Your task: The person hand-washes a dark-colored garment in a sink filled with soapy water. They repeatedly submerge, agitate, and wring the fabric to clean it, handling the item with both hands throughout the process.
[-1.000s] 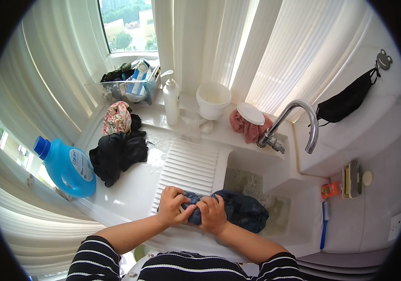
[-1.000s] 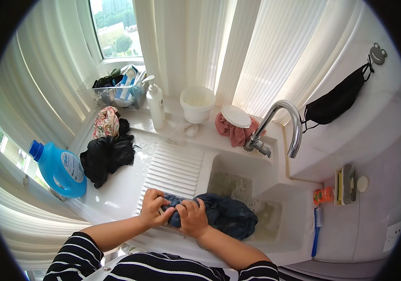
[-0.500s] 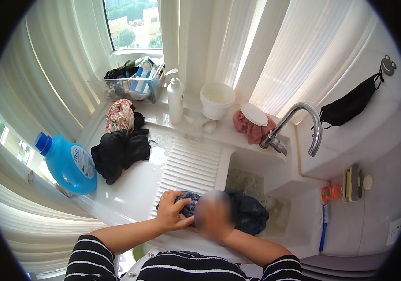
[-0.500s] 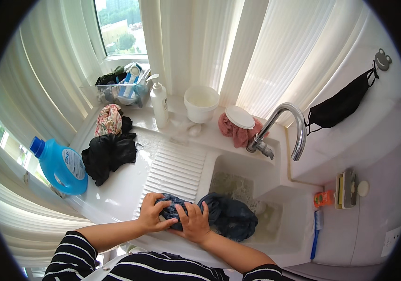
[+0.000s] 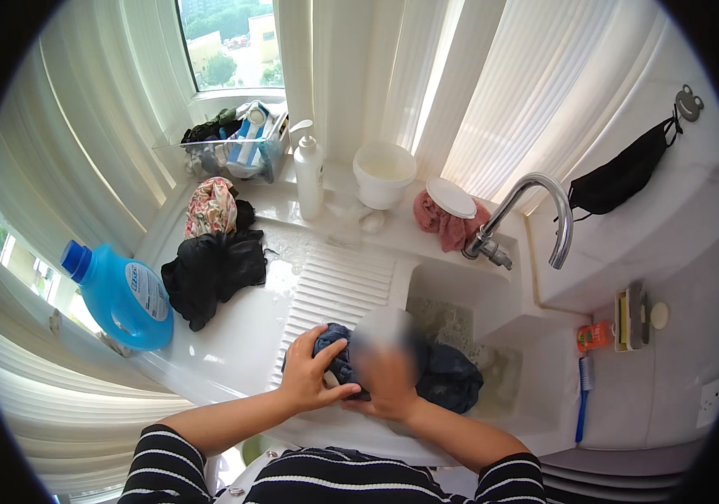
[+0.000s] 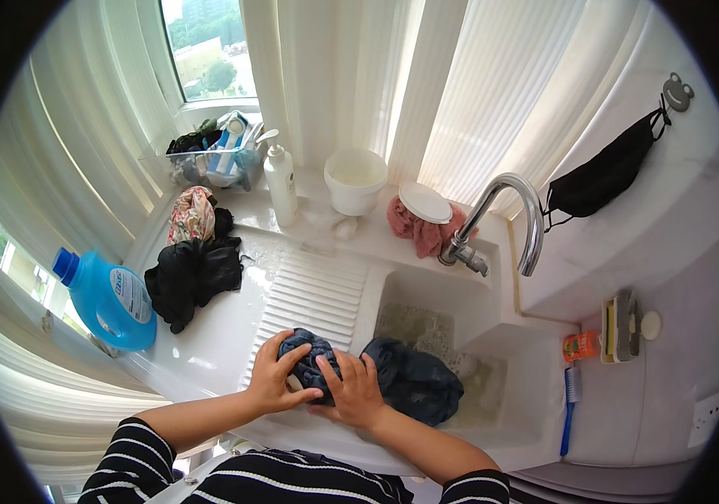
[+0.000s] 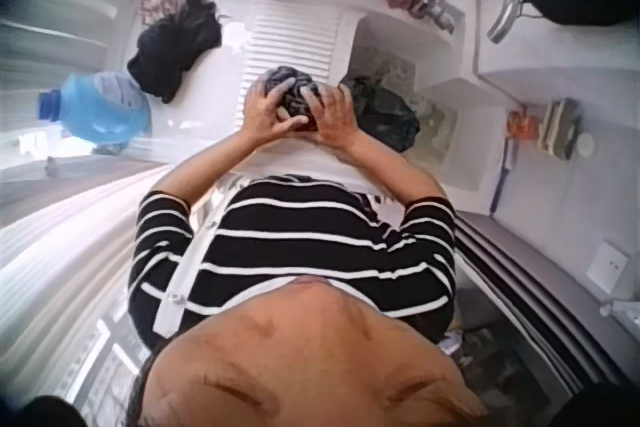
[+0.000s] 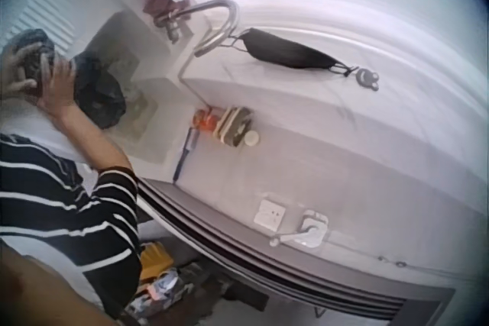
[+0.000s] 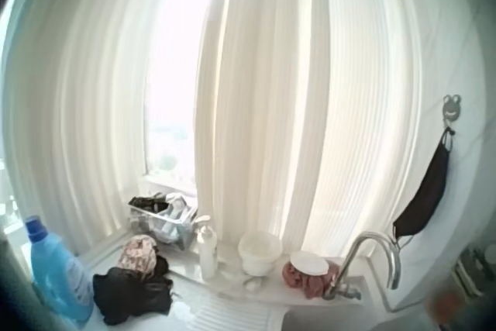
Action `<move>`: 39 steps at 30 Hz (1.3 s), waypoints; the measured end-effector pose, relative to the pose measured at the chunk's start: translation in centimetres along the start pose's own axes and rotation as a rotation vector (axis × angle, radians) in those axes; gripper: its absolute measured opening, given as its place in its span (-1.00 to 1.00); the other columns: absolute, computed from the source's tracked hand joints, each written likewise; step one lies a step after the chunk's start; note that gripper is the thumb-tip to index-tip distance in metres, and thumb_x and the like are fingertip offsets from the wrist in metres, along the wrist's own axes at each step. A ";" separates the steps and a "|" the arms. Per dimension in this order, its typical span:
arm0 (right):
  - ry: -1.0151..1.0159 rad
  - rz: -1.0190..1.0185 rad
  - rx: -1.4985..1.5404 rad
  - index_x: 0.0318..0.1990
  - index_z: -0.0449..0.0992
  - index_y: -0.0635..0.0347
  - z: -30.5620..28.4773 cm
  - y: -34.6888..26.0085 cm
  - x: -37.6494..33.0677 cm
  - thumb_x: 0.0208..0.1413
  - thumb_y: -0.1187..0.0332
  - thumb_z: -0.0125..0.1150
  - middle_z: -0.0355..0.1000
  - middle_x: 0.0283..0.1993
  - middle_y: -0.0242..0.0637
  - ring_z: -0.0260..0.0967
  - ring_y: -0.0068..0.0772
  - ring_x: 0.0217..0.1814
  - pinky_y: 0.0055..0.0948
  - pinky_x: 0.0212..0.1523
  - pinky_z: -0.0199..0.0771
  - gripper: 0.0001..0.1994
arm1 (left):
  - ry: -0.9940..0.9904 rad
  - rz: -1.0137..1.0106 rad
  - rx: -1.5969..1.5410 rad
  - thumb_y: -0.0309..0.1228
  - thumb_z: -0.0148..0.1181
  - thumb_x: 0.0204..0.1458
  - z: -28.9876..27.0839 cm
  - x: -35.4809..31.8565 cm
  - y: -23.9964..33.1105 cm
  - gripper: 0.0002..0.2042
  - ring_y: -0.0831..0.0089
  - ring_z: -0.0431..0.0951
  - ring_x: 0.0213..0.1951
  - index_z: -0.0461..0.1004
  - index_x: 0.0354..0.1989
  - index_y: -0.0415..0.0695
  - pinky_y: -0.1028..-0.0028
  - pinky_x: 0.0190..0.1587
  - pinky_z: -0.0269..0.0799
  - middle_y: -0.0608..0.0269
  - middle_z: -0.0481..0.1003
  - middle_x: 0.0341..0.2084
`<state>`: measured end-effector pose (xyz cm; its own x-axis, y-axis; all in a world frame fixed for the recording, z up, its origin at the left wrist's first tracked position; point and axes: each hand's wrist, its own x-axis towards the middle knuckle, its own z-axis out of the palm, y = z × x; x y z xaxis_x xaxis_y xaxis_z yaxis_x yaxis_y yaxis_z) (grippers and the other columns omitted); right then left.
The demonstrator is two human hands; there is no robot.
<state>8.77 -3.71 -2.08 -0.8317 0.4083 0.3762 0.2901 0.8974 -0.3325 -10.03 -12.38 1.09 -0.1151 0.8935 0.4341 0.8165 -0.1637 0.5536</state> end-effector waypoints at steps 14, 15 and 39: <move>0.166 0.101 -0.065 -0.10 0.44 0.16 2.7 3.6 5.6 -0.09 -0.30 0.11 0.40 -0.34 -0.24 0.35 -0.18 -0.29 -0.22 -0.24 0.27 -0.33 | -0.206 -0.437 0.198 0.03 -0.03 0.09 2.8 7.7 -3.6 -0.57 0.07 0.53 -0.31 0.60 -0.36 -0.06 0.23 -0.20 0.46 0.04 0.51 -0.38; 0.100 0.132 0.001 0.10 0.34 0.15 2.0 3.5 5.0 -0.14 -0.29 0.17 0.39 -0.18 -0.21 0.33 -0.15 -0.13 -0.20 -0.11 0.28 -0.22 | -0.206 -0.467 0.196 0.05 -0.03 0.08 2.6 7.4 -3.1 -0.56 0.06 0.53 -0.29 0.60 -0.34 -0.06 0.23 -0.18 0.45 0.04 0.51 -0.36; -0.018 0.633 0.735 -0.27 0.56 0.19 -10.2 6.0 -1.8 -0.06 0.33 0.25 0.53 -0.32 -0.22 0.44 -0.24 -0.32 -0.35 -0.21 0.43 -0.80 | -0.461 0.008 0.254 -0.22 0.42 -0.39 5.0 8.0 6.7 -0.36 0.06 0.42 -0.07 0.35 -0.01 -0.04 0.10 0.04 0.28 0.08 0.42 -0.19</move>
<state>16.82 2.65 4.05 -0.6322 0.7716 -0.0701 0.3241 0.1812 -0.9285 -2.63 -4.28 4.75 0.1062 0.9932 0.0478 0.9345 -0.1162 0.3365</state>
